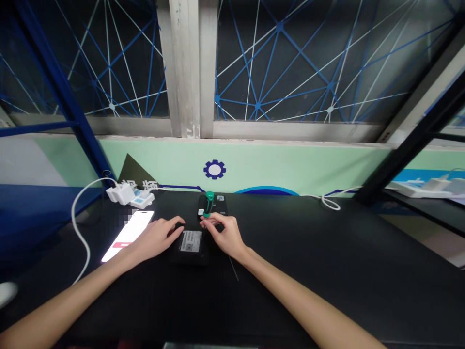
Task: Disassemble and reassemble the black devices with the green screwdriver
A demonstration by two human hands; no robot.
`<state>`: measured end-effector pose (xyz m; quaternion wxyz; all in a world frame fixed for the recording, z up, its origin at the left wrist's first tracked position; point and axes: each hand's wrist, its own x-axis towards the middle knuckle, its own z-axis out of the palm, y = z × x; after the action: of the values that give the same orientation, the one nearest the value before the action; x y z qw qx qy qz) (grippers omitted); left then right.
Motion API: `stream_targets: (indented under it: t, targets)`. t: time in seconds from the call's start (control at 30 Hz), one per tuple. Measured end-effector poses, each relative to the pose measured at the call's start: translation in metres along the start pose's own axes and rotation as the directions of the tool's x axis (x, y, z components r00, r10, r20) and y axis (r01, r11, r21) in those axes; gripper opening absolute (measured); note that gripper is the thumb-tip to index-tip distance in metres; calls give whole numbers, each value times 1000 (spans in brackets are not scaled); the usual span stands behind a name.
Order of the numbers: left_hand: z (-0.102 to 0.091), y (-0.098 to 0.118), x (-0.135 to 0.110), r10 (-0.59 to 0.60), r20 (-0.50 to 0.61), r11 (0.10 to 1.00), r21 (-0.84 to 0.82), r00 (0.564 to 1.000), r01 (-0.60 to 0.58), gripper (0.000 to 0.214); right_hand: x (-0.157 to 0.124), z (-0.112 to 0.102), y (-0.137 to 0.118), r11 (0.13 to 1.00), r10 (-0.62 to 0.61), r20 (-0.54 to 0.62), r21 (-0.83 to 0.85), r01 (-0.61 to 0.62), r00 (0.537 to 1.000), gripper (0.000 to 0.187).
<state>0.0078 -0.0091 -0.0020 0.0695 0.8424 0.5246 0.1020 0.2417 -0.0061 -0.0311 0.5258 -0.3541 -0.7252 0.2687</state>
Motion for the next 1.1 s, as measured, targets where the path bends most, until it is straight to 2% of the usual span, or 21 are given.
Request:
stream_targets:
  t: [0.53, 0.77, 1.1]
  targets:
    - [-1, 0, 1, 6, 5, 1000, 1, 1000, -6, 33, 3, 2, 0, 1000, 26, -61, -13, -27, 998, 27]
    - [-2, -1, 0, 8, 7, 1000, 3, 1000, -8, 34, 1, -1, -4, 1000, 15, -11, -4, -16, 1000, 21]
    - [-4, -1, -1, 20, 6, 1000, -2, 1000, -20, 36, 1, 1, -2, 1000, 16, -33, -5, -16, 999, 22]
